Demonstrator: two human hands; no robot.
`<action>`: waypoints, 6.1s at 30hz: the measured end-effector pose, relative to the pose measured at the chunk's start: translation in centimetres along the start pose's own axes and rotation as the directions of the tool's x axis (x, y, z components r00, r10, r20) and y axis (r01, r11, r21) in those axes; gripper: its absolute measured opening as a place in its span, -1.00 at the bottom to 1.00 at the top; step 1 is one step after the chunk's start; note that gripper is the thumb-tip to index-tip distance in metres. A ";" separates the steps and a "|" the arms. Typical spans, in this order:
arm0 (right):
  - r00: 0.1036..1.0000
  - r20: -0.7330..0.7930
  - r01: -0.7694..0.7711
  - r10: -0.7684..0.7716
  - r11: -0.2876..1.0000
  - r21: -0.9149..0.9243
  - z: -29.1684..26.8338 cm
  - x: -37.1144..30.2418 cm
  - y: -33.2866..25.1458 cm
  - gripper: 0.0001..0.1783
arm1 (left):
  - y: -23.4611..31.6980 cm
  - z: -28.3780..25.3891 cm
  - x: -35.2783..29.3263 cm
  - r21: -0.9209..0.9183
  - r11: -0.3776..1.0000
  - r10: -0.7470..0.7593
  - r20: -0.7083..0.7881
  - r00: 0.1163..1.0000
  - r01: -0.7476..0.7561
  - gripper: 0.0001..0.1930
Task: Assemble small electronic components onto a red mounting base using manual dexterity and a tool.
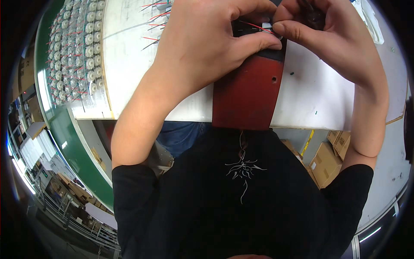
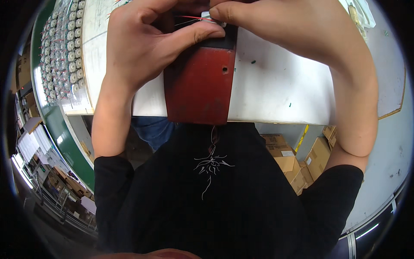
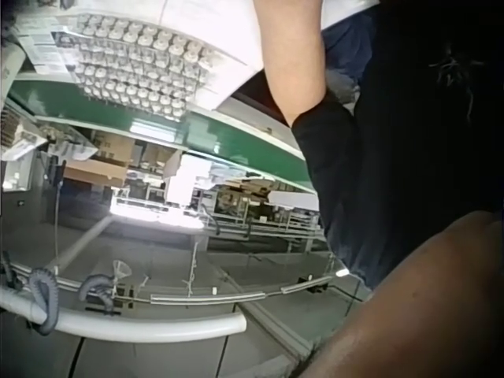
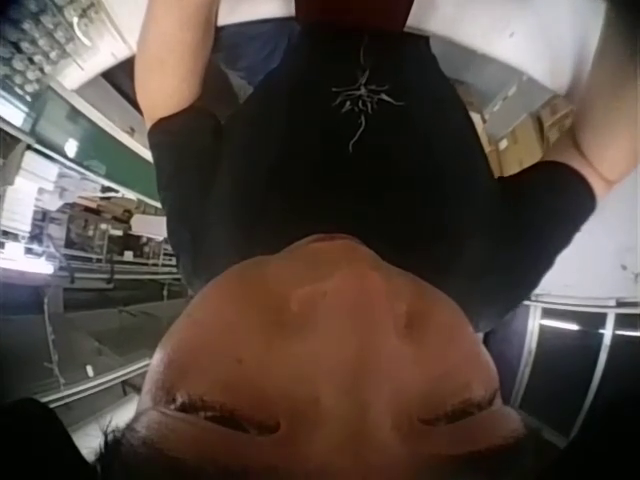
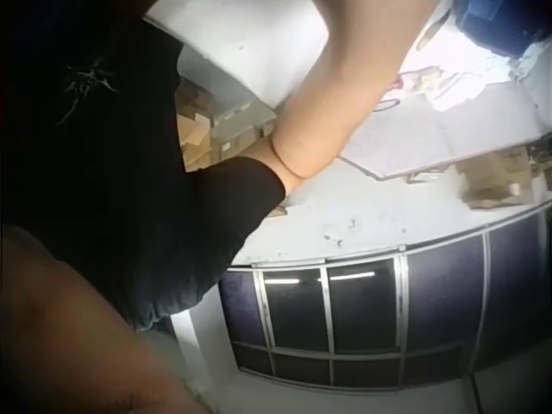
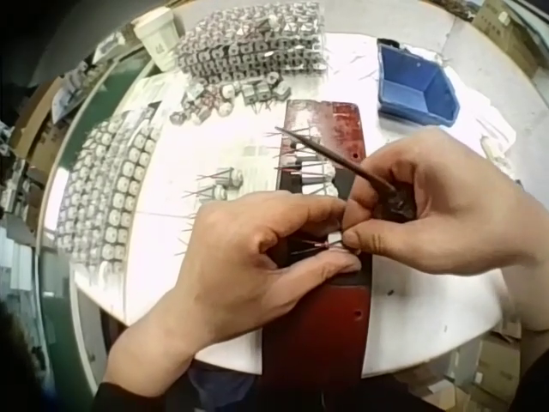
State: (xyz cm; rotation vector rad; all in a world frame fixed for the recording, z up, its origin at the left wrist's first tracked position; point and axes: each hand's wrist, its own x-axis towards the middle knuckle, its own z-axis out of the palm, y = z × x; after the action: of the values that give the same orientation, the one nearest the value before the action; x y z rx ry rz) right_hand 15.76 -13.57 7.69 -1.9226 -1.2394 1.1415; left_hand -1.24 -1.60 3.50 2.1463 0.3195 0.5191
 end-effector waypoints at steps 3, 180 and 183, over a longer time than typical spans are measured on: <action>1.000 -0.012 -0.020 0.020 1.000 0.006 0.0 0.0 -0.1 -0.86 | 0.0 0.2 0.2 -0.058 0.998 -0.023 0.010 1.000 0.024 -0.68; 0.897 -0.190 0.442 -0.399 0.790 0.425 0.0 -2.4 1.4 -0.84 | 0.6 -0.4 -2.5 -0.076 0.968 0.223 -0.167 0.960 -0.238 -0.82; 0.807 -0.119 0.583 -0.578 0.748 0.318 1.5 -1.7 1.0 -0.86 | 0.2 -0.4 -2.9 -0.222 0.945 0.202 -0.187 0.961 -0.242 -0.83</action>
State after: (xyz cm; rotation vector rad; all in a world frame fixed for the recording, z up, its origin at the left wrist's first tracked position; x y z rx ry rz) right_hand 14.48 -15.53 6.76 -1.1518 -1.3897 0.9199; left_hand -4.00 -2.62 3.17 1.9148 0.0940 0.8233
